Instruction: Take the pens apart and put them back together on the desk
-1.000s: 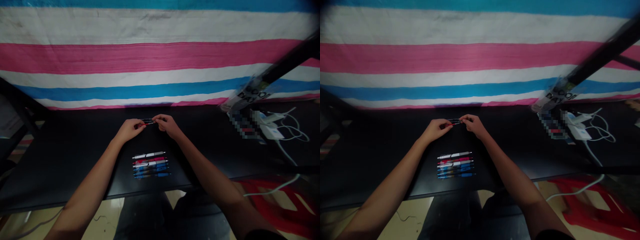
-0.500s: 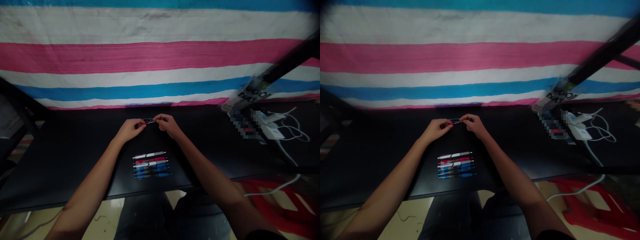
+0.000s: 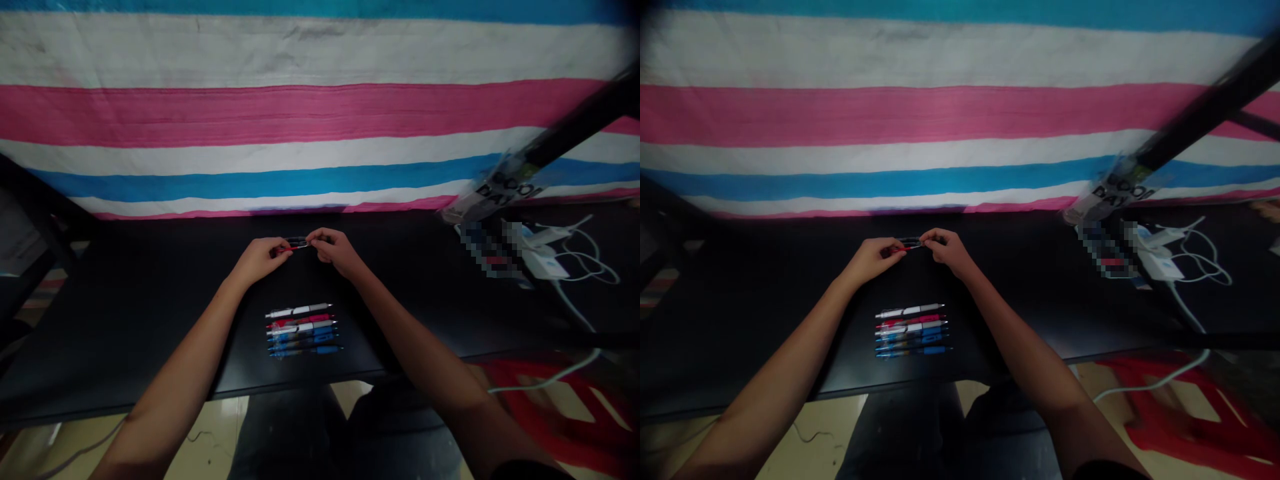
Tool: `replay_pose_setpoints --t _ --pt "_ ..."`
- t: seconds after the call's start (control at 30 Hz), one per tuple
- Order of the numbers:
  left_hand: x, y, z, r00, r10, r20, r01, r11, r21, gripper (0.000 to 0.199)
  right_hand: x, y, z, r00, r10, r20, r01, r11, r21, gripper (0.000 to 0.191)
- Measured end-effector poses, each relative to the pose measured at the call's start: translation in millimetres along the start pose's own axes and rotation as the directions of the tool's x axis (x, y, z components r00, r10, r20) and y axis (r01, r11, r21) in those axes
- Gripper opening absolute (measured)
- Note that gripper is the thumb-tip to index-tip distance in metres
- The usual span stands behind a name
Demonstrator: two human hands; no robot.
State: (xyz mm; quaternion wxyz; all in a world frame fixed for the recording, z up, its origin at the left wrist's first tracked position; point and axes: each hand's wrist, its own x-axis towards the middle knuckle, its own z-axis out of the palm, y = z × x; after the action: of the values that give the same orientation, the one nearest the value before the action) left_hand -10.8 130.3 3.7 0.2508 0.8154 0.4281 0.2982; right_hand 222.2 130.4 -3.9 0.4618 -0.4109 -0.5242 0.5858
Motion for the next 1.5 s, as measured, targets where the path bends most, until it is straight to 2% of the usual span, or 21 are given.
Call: replay_pose_setpoints --t 0.47,1.13,1.5 --pt "-0.4 0.5 -1.2 1.0 -0.008 0.02 0.008 1.0 -0.002 0.018 -1.2 -1.2 0.7 1.0 -0.009 0.015 0.009 1.0 0.017 0.016" --pt "-0.8 4.9 -1.2 1.0 -0.014 0.026 0.014 1.0 -0.002 0.023 -0.1 0.5 0.9 0.999 -0.02 0.029 0.018 0.997 0.07 0.018" --pt "-0.1 4.9 -1.2 0.999 -0.019 0.033 0.019 1.0 0.009 0.024 -0.3 3.2 0.0 0.997 -0.066 0.028 0.067 0.997 -0.027 0.02"
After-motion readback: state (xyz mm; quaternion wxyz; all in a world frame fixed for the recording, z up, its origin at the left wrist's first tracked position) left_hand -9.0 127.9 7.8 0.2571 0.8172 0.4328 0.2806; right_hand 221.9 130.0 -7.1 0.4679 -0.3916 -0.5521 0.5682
